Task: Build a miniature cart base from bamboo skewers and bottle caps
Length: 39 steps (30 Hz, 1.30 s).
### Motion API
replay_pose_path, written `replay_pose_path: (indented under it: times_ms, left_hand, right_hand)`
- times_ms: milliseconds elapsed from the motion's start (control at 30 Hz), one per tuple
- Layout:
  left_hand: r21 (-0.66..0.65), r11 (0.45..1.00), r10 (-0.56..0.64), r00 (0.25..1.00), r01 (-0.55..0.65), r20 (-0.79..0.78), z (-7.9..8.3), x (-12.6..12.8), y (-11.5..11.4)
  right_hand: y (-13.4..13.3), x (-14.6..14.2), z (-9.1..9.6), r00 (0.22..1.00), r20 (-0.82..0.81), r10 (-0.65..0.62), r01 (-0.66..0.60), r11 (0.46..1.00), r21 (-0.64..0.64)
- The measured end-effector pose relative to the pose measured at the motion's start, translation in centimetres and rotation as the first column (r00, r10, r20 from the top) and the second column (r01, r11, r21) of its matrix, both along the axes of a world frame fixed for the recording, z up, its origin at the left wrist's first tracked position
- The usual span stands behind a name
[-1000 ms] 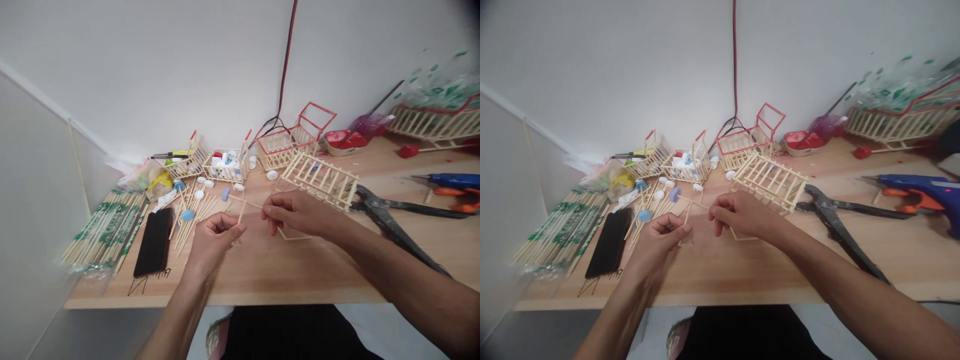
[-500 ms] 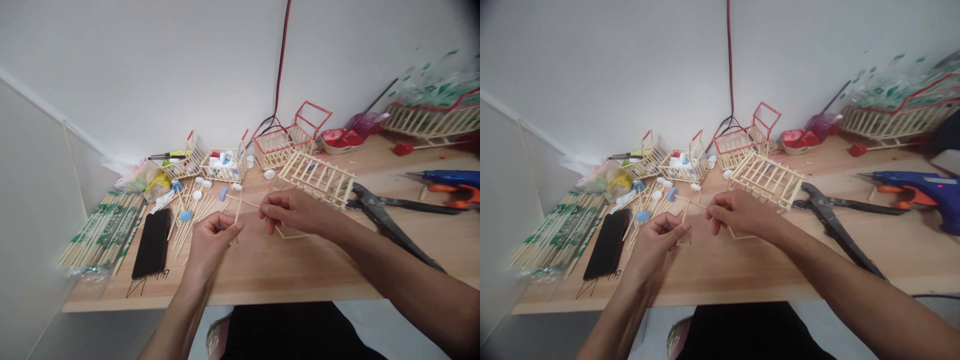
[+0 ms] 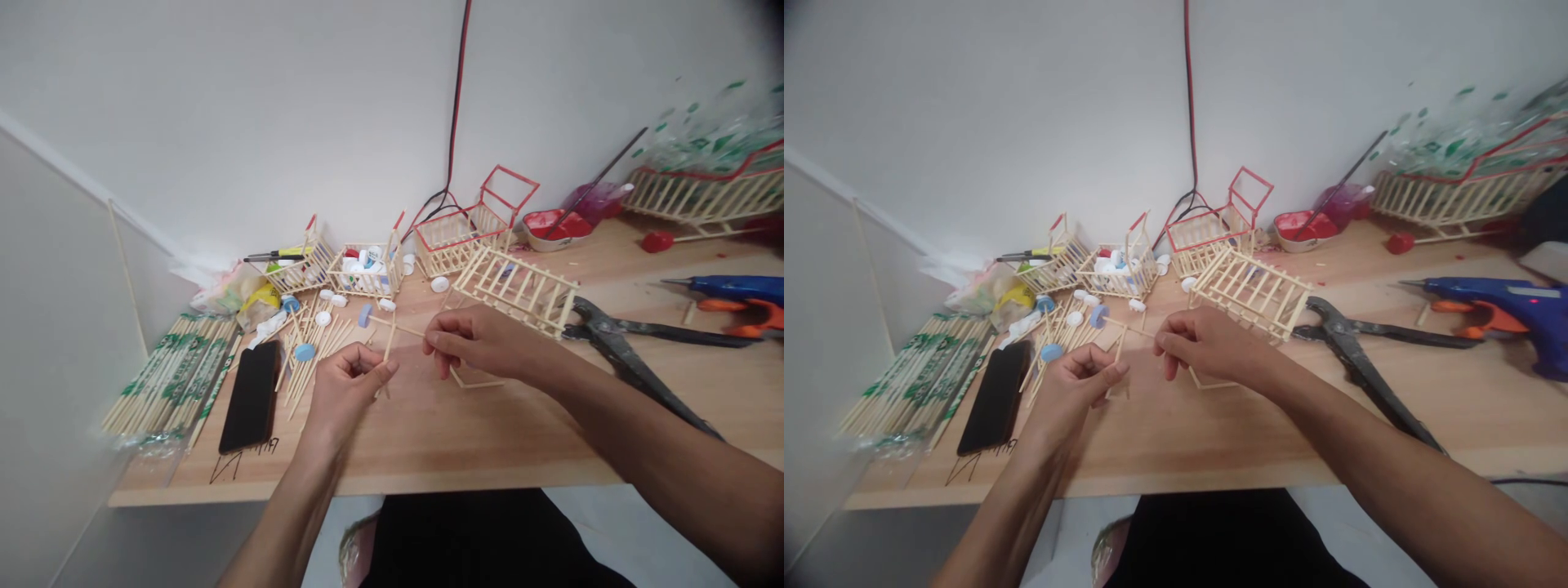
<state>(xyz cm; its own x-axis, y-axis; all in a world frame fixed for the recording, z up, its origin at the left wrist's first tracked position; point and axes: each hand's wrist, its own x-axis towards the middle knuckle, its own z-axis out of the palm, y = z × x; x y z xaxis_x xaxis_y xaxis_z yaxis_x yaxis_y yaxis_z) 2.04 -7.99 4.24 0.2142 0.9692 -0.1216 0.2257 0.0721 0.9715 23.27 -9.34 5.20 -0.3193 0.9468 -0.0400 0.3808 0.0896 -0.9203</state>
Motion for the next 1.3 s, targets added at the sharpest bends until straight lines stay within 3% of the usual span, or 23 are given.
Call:
replay_pose_path:
  times_ms: [1300]
  left_hand:
    - [-0.036,0.996,-0.086,0.996,0.087,0.019,0.46,-0.06,-0.02]
  right_hand:
    - [0.38,0.34,-0.13,0.995,0.099,-0.012,0.007,0.999,0.052]
